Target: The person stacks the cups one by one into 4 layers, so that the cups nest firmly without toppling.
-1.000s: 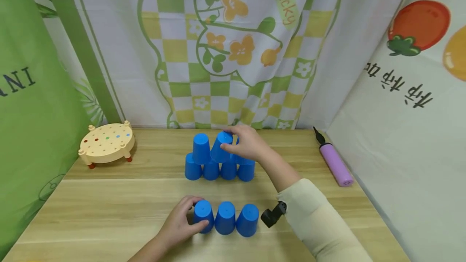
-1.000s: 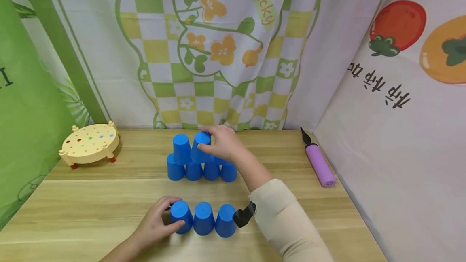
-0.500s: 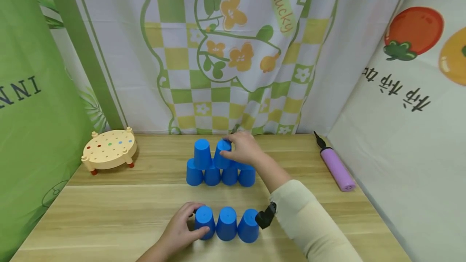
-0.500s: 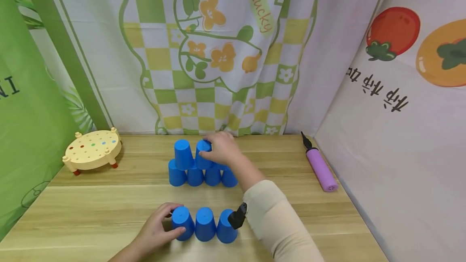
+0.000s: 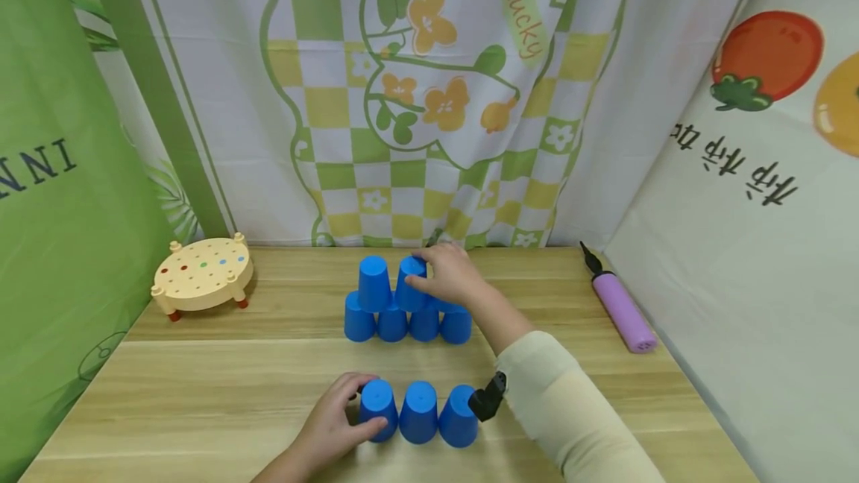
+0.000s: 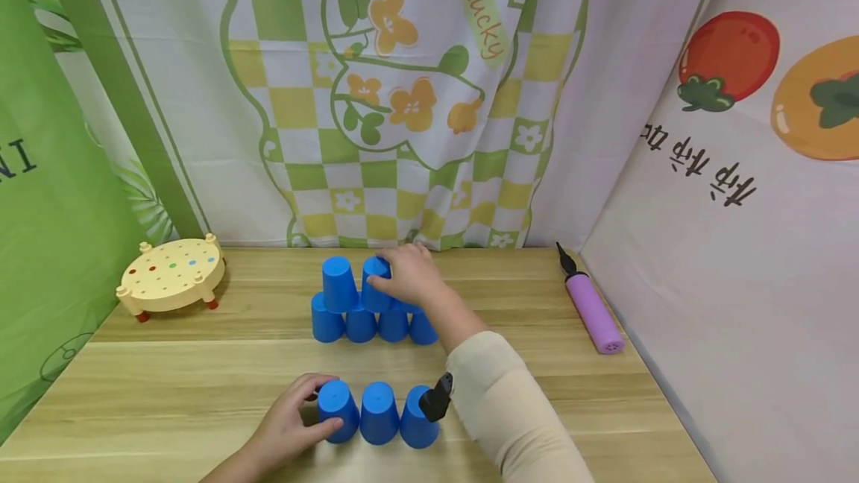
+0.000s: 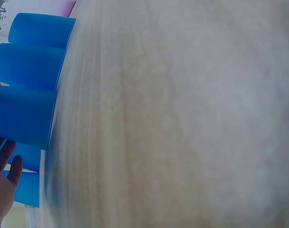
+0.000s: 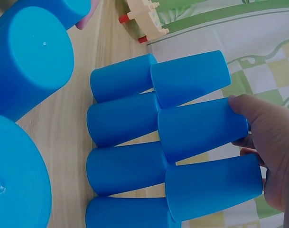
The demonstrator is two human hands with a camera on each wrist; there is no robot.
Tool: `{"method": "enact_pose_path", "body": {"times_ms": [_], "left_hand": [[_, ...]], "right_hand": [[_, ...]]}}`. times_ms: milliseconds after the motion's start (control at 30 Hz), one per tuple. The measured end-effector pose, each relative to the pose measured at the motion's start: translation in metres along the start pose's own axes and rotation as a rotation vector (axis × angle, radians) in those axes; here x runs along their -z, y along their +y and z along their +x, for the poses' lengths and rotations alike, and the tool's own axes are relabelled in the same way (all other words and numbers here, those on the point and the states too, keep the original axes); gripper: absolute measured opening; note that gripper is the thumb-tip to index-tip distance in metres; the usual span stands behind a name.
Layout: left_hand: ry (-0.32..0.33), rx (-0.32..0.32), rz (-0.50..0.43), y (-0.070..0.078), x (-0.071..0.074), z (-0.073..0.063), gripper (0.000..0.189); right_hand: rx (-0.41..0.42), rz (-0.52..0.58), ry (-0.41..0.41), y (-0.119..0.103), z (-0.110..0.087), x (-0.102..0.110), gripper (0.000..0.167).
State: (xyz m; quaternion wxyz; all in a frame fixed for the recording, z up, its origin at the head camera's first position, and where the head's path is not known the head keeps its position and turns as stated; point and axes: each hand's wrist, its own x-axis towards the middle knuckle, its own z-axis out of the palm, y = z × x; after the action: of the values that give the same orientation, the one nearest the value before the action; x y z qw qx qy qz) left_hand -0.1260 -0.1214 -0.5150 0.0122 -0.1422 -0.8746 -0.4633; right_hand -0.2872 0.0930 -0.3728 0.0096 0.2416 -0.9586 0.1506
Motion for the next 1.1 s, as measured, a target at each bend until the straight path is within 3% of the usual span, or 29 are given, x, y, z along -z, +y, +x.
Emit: {"method": "enact_pose_path", "body": {"times_ms": [167, 300, 400, 533, 633, 800, 933, 1100], "left_hand": [[-0.005, 0.005, -0.007, 0.002, 0.0, 0.001, 0.057], [-0.004, 0.046, -0.031, 0.008, 0.006, 0.004, 0.054], [0.033, 0.057, -0.058, 0.017, 0.017, 0.014, 0.05], [0.12, -0.009, -0.075, 0.036, 0.042, 0.034, 0.05], [0.186, -0.08, -0.075, 0.054, 0.064, 0.055, 0.054], [0.281, -0.125, -0.136, 0.084, 0.091, 0.1, 0.058], [0.31, -0.093, -0.189, 0.097, 0.099, 0.131, 0.057], [0.268, -0.077, -0.185, 0.099, 0.099, 0.156, 0.059]], "right_hand": [[0.014, -0.002, 0.02, 0.001, -0.005, 0.002, 0.059], [0.031, 0.1, 0.104, 0.003, -0.02, 0.01, 0.055], [0.053, 0.232, 0.216, 0.004, -0.04, 0.017, 0.047], [0.116, 0.33, 0.324, 0.008, -0.069, 0.014, 0.037], [0.106, 0.376, 0.292, 0.009, -0.092, 0.005, 0.035], [-0.044, 0.444, 0.156, 0.021, -0.129, -0.026, 0.029], [-0.106, 0.497, 0.077, 0.039, -0.158, -0.057, 0.035], [-0.056, 0.567, 0.055, 0.053, -0.185, -0.083, 0.045]]}}
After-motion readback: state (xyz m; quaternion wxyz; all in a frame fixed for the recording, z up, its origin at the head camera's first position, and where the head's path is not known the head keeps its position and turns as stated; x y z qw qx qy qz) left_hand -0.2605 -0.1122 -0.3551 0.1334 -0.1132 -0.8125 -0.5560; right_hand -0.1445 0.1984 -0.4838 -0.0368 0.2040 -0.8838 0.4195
